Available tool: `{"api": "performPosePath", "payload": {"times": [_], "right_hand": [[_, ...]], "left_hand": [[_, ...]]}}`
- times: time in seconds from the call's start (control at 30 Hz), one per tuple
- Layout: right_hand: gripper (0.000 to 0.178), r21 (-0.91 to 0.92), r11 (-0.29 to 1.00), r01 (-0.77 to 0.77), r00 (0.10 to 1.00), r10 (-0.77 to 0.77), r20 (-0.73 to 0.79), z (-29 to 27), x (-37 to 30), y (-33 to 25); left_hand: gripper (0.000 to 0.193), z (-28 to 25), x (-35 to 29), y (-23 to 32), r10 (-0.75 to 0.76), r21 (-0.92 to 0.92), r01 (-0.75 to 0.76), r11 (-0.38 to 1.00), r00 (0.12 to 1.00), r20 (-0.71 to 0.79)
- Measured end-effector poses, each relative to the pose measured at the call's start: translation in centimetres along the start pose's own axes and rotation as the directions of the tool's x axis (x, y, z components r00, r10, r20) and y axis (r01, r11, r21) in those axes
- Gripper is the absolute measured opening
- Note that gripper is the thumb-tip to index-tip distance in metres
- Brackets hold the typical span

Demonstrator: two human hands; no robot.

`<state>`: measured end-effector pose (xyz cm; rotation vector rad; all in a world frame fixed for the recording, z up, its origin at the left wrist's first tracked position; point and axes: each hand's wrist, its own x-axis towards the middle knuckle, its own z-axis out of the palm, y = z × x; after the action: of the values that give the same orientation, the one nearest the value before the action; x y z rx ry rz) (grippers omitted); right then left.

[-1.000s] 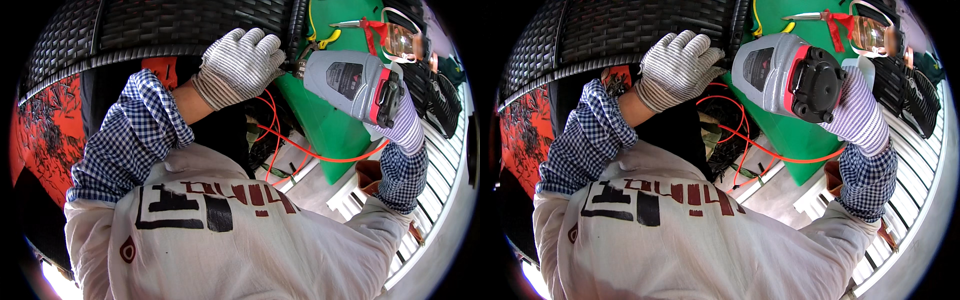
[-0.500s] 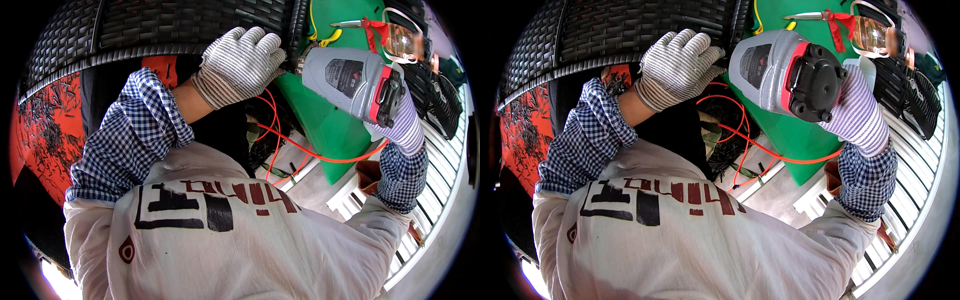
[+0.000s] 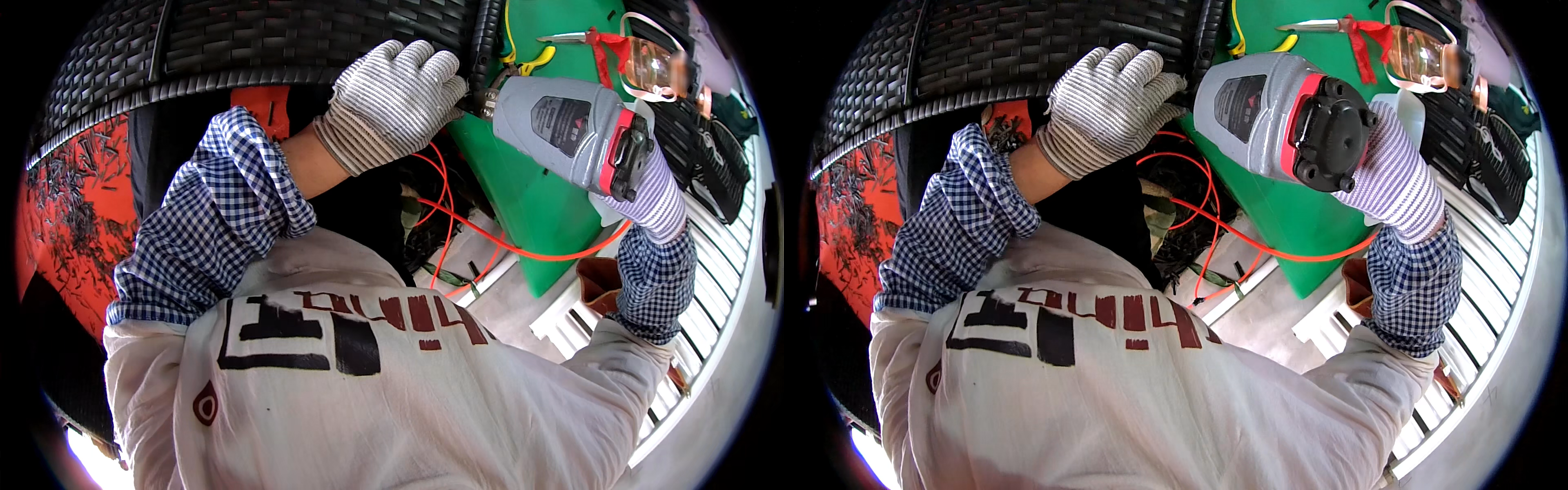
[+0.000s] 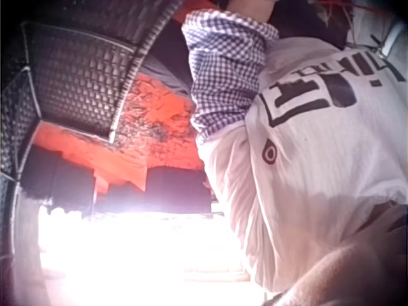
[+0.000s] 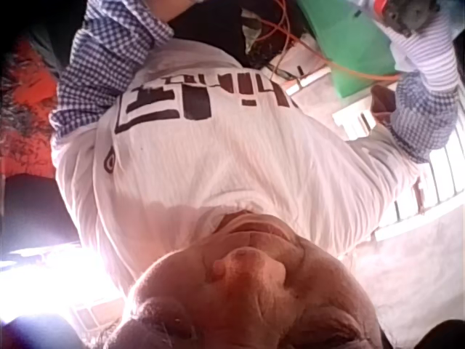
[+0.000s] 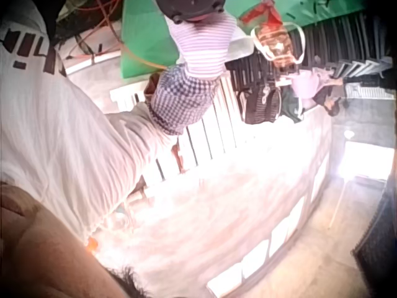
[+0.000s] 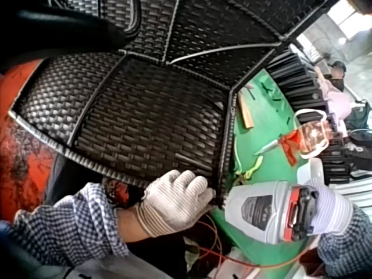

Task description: The person assembles pieces of woven wicker furniture by inserting fasteners, using a heat gun, and trimming excess material with a cutting tool.

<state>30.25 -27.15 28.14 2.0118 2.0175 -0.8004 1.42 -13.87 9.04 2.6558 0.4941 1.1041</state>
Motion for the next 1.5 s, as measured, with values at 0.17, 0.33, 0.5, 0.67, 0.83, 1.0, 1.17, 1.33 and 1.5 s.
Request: {"api": "performPosePath", "payload": {"times": [0.17,0.33,0.5,0.67,0.83,1.0,1.17,1.33,1.5], "right_hand": [[0.063,-0.001,1.0,0.001,1.0,-0.001,0.01,-0.2,0.2,-0.1],[0.063,0.01,1.0,-0.027,0.999,0.027,0.029,-0.8,0.1,-0.5],[0.057,-0.174,0.985,0.006,0.993,0.015,0.116,-1.5,0.7,-0.8],[0.054,0.104,0.995,-0.012,0.978,-0.01,0.208,-2.5,1.0,-2.6],[0.055,-0.06,0.995,0.08,0.982,-0.069,0.178,-1.7,0.8,-1.6],[0.046,-0.149,0.976,0.157,0.987,-0.148,0.07,0.2,0.7,0.5],[0.042,0.072,0.997,-0.035,0.997,0.03,0.069,0.4,0.7,-1.4],[0.04,0.023,0.999,-0.029,0.997,0.028,0.069,-0.2,0.7,-2.5],[0.038,0.01,0.999,-0.032,0.997,0.031,0.071,-0.4,0.8,-3.1]], "left_hand": [[0.041,-2.8,-0.2,-1.9,0.046,0.066,-0.05,0.997,0.997,0.067],[0.038,-5.5,-1.2,-3.8,-0.039,0.054,0.028,0.998,0.979,0.2],[0.036,-5.3,-1.7,-3.7,-0.038,0.074,0.028,0.997,0.99,0.138],[0.034,-5.0,-2.0,-3.7,-0.021,0.058,0.016,0.998,0.995,0.093],[0.035,-5.0,-2.0,-3.7,-0.016,0.028,0.014,1.0,0.994,0.104],[0.035,-4.9,-2.0,-3.5,-0.024,0.049,0.019,0.999,0.994,0.103],[0.034,-4.9,-1.9,-3.4,-0.018,0.048,0.013,0.999,0.996,0.092],[0.035,-4.6,-2.0,-3.4,-0.027,0.044,0.023,0.999,0.996,0.081],[0.034,-4.5,-1.9,-3.5,-0.036,0.049,0.031,0.998,0.995,0.09]]}}
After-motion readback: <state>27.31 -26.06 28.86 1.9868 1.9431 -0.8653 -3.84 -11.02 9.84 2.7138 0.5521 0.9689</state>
